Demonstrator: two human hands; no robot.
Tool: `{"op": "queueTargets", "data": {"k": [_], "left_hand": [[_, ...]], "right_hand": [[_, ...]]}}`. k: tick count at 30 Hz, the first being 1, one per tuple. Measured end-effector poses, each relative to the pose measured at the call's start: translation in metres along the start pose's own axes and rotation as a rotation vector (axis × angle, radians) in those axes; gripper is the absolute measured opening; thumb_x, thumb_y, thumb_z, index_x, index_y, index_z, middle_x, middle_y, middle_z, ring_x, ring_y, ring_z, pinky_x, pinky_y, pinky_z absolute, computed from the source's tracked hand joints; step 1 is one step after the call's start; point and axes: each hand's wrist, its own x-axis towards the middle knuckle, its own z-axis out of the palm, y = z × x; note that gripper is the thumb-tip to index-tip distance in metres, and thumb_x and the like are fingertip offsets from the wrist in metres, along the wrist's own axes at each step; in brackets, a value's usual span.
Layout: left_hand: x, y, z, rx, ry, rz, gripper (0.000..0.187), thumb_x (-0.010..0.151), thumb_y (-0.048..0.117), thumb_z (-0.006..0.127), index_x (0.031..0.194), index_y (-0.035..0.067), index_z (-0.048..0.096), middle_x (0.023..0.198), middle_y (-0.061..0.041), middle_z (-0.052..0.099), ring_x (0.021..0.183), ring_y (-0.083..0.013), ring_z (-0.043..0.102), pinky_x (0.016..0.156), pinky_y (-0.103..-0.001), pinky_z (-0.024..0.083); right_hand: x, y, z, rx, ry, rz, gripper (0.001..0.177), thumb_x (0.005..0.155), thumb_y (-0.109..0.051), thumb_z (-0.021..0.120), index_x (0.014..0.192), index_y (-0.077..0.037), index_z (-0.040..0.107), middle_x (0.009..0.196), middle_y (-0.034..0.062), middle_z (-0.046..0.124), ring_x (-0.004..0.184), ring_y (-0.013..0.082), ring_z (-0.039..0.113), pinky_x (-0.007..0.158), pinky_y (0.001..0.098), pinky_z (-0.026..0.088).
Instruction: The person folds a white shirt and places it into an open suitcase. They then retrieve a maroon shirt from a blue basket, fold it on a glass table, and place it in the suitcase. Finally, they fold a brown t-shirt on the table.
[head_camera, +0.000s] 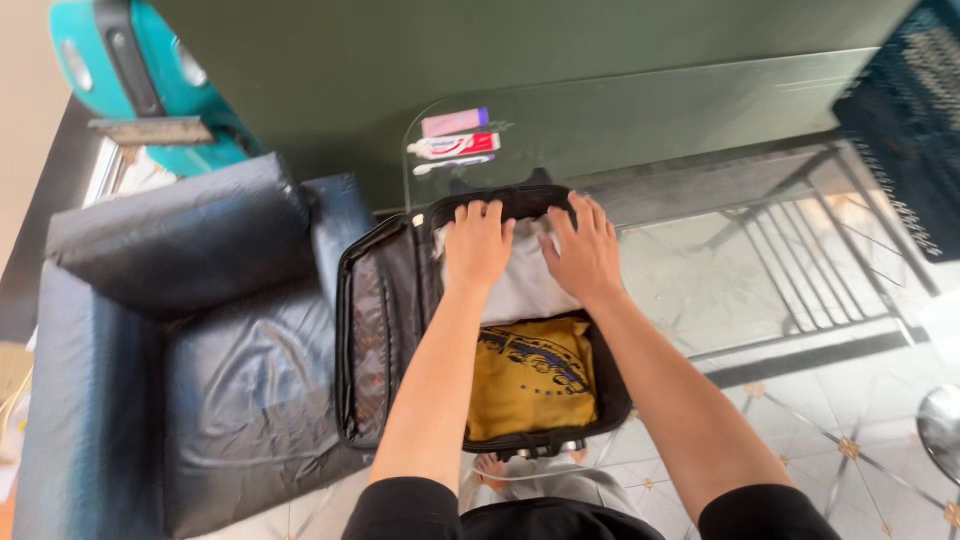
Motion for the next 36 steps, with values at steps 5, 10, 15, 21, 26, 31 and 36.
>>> {"op": "queueTargets", "data": {"k": [5, 10, 15, 21, 26, 31, 36], "left_hand": [[0.043, 0.073, -0.029, -0.052, 0.046, 0.109, 0.027, 0.095, 0.03, 0.068, 0.114, 0.011, 0.069, 0.108, -0.007, 0.067, 0.104, -0.0308, 0.06, 0.083, -0.047, 0.048], [0.063, 0.178, -0.028, -0.165, 0.14, 0.318, 0.027, 0.099, 0.03, 0.067, 0.118, 0.011, 0.07, 0.115, -0.005, 0.068, 0.107, -0.0279, 0.061, 0.083, -0.044, 0.048], [0.063, 0.302, -0.015, -0.268, 0.118, 0.456, 0.028, 0.099, 0.031, 0.067, 0.117, 0.011, 0.071, 0.115, -0.005, 0.069, 0.106, -0.0266, 0.06, 0.082, -0.043, 0.048], [0.039, 0.463, 0.004, -0.421, 0.132, 0.617, 0.032, 0.095, 0.033, 0.071, 0.117, 0.011, 0.071, 0.115, -0.006, 0.068, 0.109, -0.0274, 0.061, 0.085, -0.046, 0.047], [0.013, 0.571, 0.028, -0.49, 0.126, 0.685, 0.032, 0.093, 0.032, 0.073, 0.117, 0.011, 0.07, 0.117, -0.004, 0.068, 0.112, -0.0277, 0.06, 0.09, -0.046, 0.047], [-0.004, 0.644, 0.057, -0.505, 0.098, 0.719, 0.034, 0.093, 0.031, 0.072, 0.119, 0.008, 0.07, 0.115, -0.007, 0.067, 0.108, -0.0284, 0.06, 0.086, -0.046, 0.046], [-0.004, 0.695, 0.093, -0.516, 0.085, 0.74, 0.032, 0.093, 0.031, 0.073, 0.117, 0.009, 0.07, 0.114, -0.007, 0.068, 0.108, -0.0281, 0.061, 0.085, -0.045, 0.045]], "right_hand": [[0.012, 0.045, -0.082, -0.078, 0.144, 0.001, 0.045, 0.093, -0.029, 0.074, 0.132, -0.009, 0.065, 0.147, 0.0214, 0.05, 0.135, 0.0428, 0.048, 0.106, 0.0542, 0.042], [-0.013, 0.112, -0.173, -0.142, 0.263, 0.034, 0.044, 0.097, -0.028, 0.075, 0.135, -0.009, 0.065, 0.15, 0.0209, 0.051, 0.139, 0.0417, 0.047, 0.111, 0.0535, 0.04], [-0.066, 0.186, -0.261, -0.295, 0.297, 0.097, 0.048, 0.094, -0.035, 0.076, 0.133, -0.009, 0.066, 0.147, 0.0204, 0.052, 0.138, 0.0406, 0.047, 0.112, 0.0533, 0.037], [-0.15, 0.27, -0.358, -0.381, 0.313, 0.204, 0.047, 0.099, -0.035, 0.075, 0.135, -0.008, 0.064, 0.148, 0.0198, 0.054, 0.137, 0.0397, 0.048, 0.113, 0.0527, 0.037], [-0.217, 0.335, -0.422, -0.466, 0.328, 0.275, 0.044, 0.099, -0.036, 0.074, 0.133, -0.008, 0.064, 0.144, 0.0195, 0.054, 0.135, 0.0402, 0.05, 0.112, 0.0523, 0.038], [-0.261, 0.383, -0.458, -0.494, 0.321, 0.347, 0.045, 0.099, -0.037, 0.073, 0.134, -0.009, 0.065, 0.143, 0.0193, 0.054, 0.133, 0.0393, 0.05, 0.111, 0.0517, 0.038], [-0.285, 0.437, -0.471, -0.506, 0.314, 0.371, 0.046, 0.099, -0.039, 0.072, 0.133, -0.008, 0.064, 0.144, 0.0194, 0.053, 0.134, 0.0388, 0.05, 0.111, 0.0508, 0.038]]}}
